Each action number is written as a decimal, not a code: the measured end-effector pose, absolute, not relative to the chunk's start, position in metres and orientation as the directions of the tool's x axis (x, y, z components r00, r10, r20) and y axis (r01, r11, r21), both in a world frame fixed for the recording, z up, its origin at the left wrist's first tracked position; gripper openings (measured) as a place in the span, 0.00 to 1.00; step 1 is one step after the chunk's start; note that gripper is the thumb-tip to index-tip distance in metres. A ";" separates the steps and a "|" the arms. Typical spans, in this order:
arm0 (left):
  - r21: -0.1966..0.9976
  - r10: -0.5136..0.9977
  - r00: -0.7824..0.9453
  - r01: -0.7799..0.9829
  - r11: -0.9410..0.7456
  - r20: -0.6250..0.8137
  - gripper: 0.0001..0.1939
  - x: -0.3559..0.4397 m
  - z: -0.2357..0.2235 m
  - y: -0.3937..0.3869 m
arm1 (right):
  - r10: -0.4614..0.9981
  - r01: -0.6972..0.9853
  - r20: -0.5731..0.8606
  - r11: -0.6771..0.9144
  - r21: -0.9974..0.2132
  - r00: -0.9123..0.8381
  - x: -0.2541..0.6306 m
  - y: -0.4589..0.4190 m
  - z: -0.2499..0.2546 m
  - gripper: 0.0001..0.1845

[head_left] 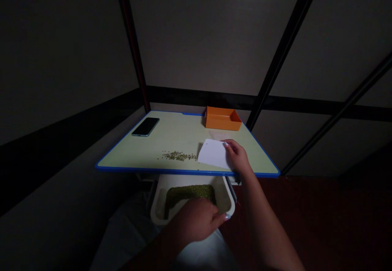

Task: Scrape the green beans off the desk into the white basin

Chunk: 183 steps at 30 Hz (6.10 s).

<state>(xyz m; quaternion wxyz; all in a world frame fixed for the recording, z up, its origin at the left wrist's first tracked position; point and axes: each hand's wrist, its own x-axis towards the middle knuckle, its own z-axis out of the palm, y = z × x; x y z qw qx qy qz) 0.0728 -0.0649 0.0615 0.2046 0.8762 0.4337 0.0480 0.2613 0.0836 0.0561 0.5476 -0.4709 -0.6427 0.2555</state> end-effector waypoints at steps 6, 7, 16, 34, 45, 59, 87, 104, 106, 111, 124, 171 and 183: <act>0.396 0.781 0.617 0.743 -0.539 -0.095 0.28 0.073 0.061 -0.065 | 0.892 0.272 0.449 0.446 -0.853 -0.057 0.259 0.080 0.060 0.16; 0.396 0.782 0.616 0.745 -0.538 -0.096 0.27 0.073 0.061 -0.065 | 0.891 0.263 0.451 0.449 -0.854 -0.057 0.259 0.080 0.060 0.16; 0.395 0.784 0.612 0.748 -0.533 -0.100 0.27 0.074 0.060 -0.064 | 0.894 0.265 0.442 0.446 -0.855 -0.080 0.257 0.079 0.061 0.15; 0.395 0.792 0.606 0.747 -0.535 -0.073 0.27 0.074 0.056 -0.067 | 0.885 0.352 0.459 0.408 -0.843 0.074 0.239 0.086 0.053 0.17; 0.393 0.791 0.609 0.743 -0.543 -0.058 0.28 0.073 0.056 -0.068 | 0.877 0.407 0.476 0.412 -0.815 0.065 0.233 0.092 0.053 0.17; 0.404 0.798 0.599 0.747 -0.528 -0.063 0.26 0.073 0.057 -0.069 | 0.856 0.363 0.510 0.452 -0.815 0.080 0.234 0.089 0.051 0.17; 0.424 0.797 0.599 0.742 -0.518 -0.075 0.28 0.072 0.055 -0.069 | 0.877 0.368 0.481 0.444 -0.817 0.009 0.231 0.090 0.053 0.16; 0.421 0.792 0.605 0.739 -0.525 -0.075 0.28 0.073 0.054 -0.068 | 0.884 0.363 0.466 0.447 -0.818 -0.039 0.225 0.091 0.055 0.16; 0.420 0.793 0.606 0.738 -0.529 -0.067 0.28 0.073 0.053 -0.068 | 0.881 0.373 0.471 0.453 -0.810 -0.046 0.222 0.092 0.055 0.16; 0.416 0.799 0.600 0.739 -0.531 -0.047 0.27 0.072 0.050 -0.069 | 0.883 0.390 0.467 0.446 -0.806 -0.045 0.217 0.093 0.056 0.17; 0.411 0.798 0.601 0.738 -0.535 -0.041 0.27 0.072 0.052 -0.069 | 0.884 0.377 0.460 0.457 -0.806 -0.088 0.218 0.093 0.055 0.15; 0.431 0.796 0.603 0.732 -0.528 -0.048 0.27 0.071 0.051 -0.069 | 0.886 0.296 0.463 0.447 -0.844 -0.018 0.220 0.085 0.056 0.17; 0.435 0.797 0.600 0.737 -0.518 -0.067 0.27 0.071 0.053 -0.069 | 0.890 0.378 0.456 0.419 -0.825 0.009 0.220 0.086 0.056 0.18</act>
